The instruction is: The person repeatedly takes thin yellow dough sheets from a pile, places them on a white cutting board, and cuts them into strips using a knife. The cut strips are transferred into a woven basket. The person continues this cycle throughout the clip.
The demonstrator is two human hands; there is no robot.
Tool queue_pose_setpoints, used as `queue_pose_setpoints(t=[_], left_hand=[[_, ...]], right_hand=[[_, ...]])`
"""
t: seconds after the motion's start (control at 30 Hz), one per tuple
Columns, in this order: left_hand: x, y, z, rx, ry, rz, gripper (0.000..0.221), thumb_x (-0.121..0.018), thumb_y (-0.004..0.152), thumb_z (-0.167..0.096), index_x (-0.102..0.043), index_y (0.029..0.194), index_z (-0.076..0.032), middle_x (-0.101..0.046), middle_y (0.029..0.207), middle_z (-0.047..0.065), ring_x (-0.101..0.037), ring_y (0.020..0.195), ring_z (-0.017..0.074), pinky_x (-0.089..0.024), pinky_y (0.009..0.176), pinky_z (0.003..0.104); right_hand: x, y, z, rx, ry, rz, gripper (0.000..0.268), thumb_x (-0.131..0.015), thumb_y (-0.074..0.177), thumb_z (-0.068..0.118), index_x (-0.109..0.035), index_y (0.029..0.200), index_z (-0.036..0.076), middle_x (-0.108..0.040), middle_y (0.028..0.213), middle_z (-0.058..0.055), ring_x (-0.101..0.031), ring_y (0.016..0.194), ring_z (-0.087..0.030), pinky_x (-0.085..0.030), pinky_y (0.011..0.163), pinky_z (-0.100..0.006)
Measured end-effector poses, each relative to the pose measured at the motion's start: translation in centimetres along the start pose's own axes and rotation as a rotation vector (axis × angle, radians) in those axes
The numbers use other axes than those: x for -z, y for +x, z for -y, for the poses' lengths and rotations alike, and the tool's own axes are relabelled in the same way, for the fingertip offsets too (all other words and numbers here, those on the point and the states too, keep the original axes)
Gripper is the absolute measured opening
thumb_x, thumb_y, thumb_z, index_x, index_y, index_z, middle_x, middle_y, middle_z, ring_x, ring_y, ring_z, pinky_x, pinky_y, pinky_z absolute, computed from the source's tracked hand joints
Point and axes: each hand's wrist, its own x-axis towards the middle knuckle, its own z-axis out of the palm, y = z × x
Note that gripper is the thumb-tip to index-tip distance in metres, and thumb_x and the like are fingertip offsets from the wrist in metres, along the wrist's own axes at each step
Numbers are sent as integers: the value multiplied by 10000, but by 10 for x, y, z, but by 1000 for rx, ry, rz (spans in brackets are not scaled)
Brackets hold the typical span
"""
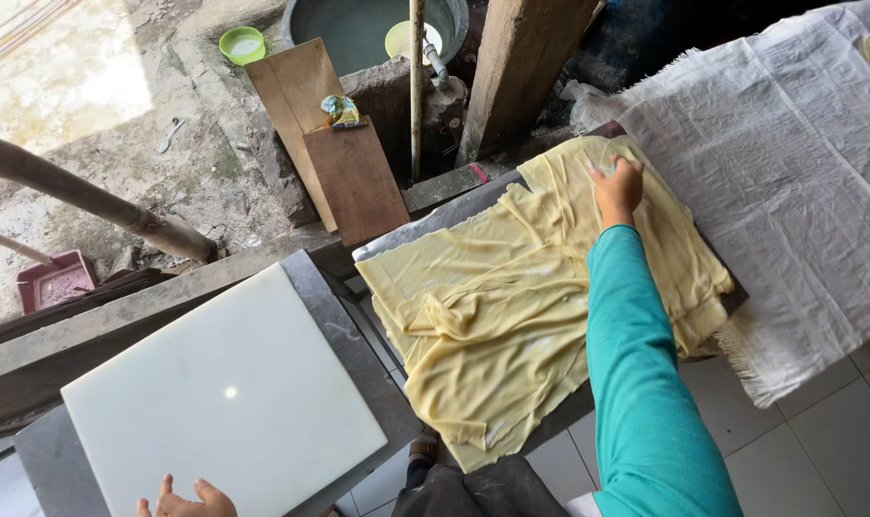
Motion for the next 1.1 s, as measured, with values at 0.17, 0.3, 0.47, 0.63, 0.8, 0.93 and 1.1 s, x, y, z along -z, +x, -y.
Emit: queue_pose_setpoints(t=[0.17, 0.3, 0.47, 0.63, 0.8, 0.93, 1.1], left_hand=[[-6, -2, -21, -60, -1, -45, 357, -701, 983, -56, -618, 1304, 75, -410, 1484, 308, -545, 1326, 413, -515, 1002, 440], [9, -37, -57, -407, -329, -341, 299, -688, 985, -24, -660, 1270, 59, -453, 1428, 291, -513, 1421, 431, -512, 977, 394], [51, -59, -196, -736, -676, -247, 321, -684, 994, -28, -647, 1312, -18, -570, 1396, 204, -536, 1343, 339, -489, 1087, 412], [70, -171, -393, -1319, -940, 386, 813, -887, 748, -272, -490, 1430, -76, -516, 1495, 170, -466, 1403, 365, -367, 1177, 476], [58, -326, -546, -1817, -802, 423, 1309, -928, 523, -518, -264, 1566, -89, -321, 1589, 161, -324, 1466, 403, -278, 1123, 614], [29, -380, -607, -1731, -403, 924, 503, -671, 973, -497, -669, 1387, -210, -762, 1159, 174, -711, 1088, 365, -563, 941, 471], [43, -414, -596, -1771, -832, 867, 377, -673, 918, -395, -740, 1181, -134, -757, 926, 172, -718, 829, 379, -574, 736, 464]], right_hand=[[-25, 19, -1, 143, -83, 119, 309, -847, 867, 259, -717, 1089, 88, -593, 1259, -131, -634, 1090, -353, -516, 887, -477], [-42, 26, -16, 311, -31, 104, 245, -797, 928, 180, -664, 1068, 29, -650, 1147, -149, -668, 1000, -359, -520, 833, -468], [28, -1, -38, 53, 626, 343, 141, -712, 1013, 89, -577, 1028, 54, -581, 755, -7, -503, 561, -128, -399, 505, -322], [170, -88, -39, -2, 896, 386, 105, -669, 1040, 67, -587, 1102, 87, -580, 768, -4, -478, 559, -56, -357, 480, -242], [234, -146, -6, 44, 868, 364, 105, -685, 1040, 83, -594, 1092, 71, -620, 819, -7, -498, 592, -54, -357, 495, -230], [235, -164, 0, 1, 694, 235, 124, -696, 1045, 111, -637, 1141, 60, -603, 864, -32, -496, 589, -45, -391, 500, -241], [213, -245, -31, -547, 994, -447, 213, -664, 1028, 206, -652, 1107, 10, -748, 1057, -96, -362, 455, -37, -248, 383, -237]])
